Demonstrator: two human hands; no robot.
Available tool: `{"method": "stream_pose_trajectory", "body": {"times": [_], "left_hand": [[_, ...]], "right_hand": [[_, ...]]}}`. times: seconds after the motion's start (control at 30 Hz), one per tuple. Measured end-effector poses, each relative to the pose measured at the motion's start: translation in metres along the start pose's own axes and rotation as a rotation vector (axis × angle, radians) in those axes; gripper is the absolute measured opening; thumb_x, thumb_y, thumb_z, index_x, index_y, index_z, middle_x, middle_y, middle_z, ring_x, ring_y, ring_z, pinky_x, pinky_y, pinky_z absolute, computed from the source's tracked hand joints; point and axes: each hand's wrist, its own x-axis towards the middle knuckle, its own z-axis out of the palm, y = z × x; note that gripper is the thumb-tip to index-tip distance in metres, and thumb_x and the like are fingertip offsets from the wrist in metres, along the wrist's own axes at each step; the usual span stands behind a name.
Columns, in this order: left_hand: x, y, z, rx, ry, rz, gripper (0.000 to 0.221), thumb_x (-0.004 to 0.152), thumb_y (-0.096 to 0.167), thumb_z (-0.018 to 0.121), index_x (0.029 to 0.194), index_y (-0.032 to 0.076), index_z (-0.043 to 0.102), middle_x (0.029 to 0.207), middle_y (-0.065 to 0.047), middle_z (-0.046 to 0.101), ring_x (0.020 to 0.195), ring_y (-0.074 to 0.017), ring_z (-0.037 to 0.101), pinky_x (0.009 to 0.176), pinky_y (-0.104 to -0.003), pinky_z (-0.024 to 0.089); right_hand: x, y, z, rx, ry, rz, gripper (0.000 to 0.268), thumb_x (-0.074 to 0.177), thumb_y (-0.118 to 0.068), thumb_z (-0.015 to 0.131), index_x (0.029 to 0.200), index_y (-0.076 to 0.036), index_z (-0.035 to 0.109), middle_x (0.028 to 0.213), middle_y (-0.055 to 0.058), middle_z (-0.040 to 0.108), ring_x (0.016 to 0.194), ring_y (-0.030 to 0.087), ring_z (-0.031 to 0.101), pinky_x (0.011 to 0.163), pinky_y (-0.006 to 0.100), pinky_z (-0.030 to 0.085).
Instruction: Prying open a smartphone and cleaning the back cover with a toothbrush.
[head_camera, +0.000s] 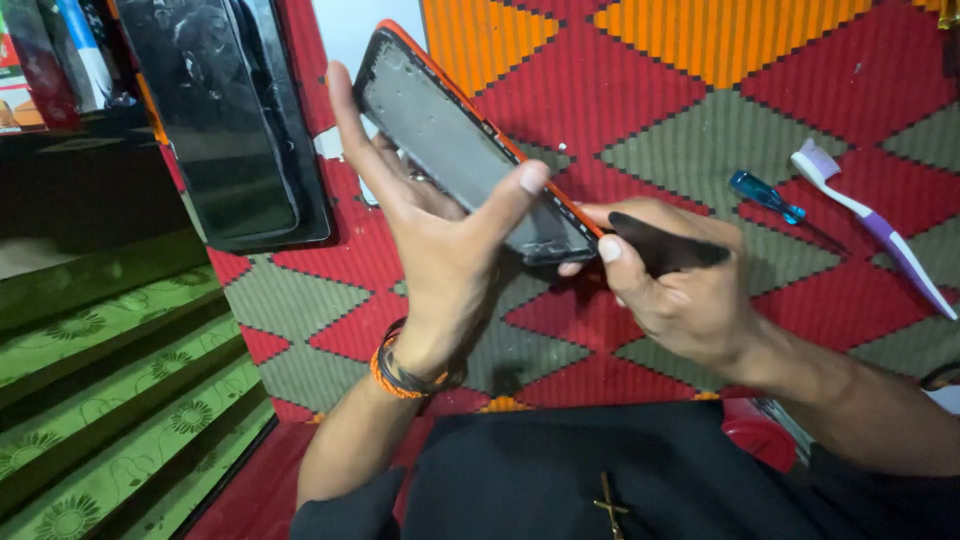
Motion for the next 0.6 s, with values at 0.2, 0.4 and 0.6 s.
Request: {"method": "stream_pose_trajectory", "body": {"times": [0.2,0.4,0.6], "left_hand": [[0.002,0.009,0.003,-0.166,-0.079,-0.177,0.126,0.085,-0.002,0.08,0.164,0.028,-0.012,0.152,-0.017,0.041,0.123,-0.0287,0.069,0.105,-0.041,0.069],[0.0,0.021,0.008,-0.31,-0.037,-0.161,0.123,0.08,0.009,0.077,0.165,0.026,-0.009,0.175,-0.018,0.021,0.152,-0.038,0.048,0.106,-0.043,0.066],[-0.002,0.019,0.003,-0.58,-0.064,-0.322,0.105,0.075,0.001,0.054,0.168,0.014,0.007,0.163,-0.02,0.035,0.145,-0.0385,0.045,0.127,-0.054,0.037]], "right_hand": [[-0.002,-0.002,-0.001,-0.383,0.08,-0.246,0.023,0.09,0.009,0.066,0.112,0.013,0.07,0.094,0.019,0.074,0.065,0.02,0.063,0.059,0.03,0.05],[-0.003,0.03,-0.009,-0.327,0.135,-0.275,0.027,0.102,-0.009,0.058,0.117,0.012,0.068,0.091,0.018,0.075,0.052,0.011,0.049,0.045,0.024,0.036],[-0.005,0.016,-0.008,-0.313,0.185,-0.189,0.029,0.098,-0.006,0.059,0.116,0.014,0.069,0.08,0.013,0.071,0.049,0.012,0.047,0.045,0.025,0.034]]}}
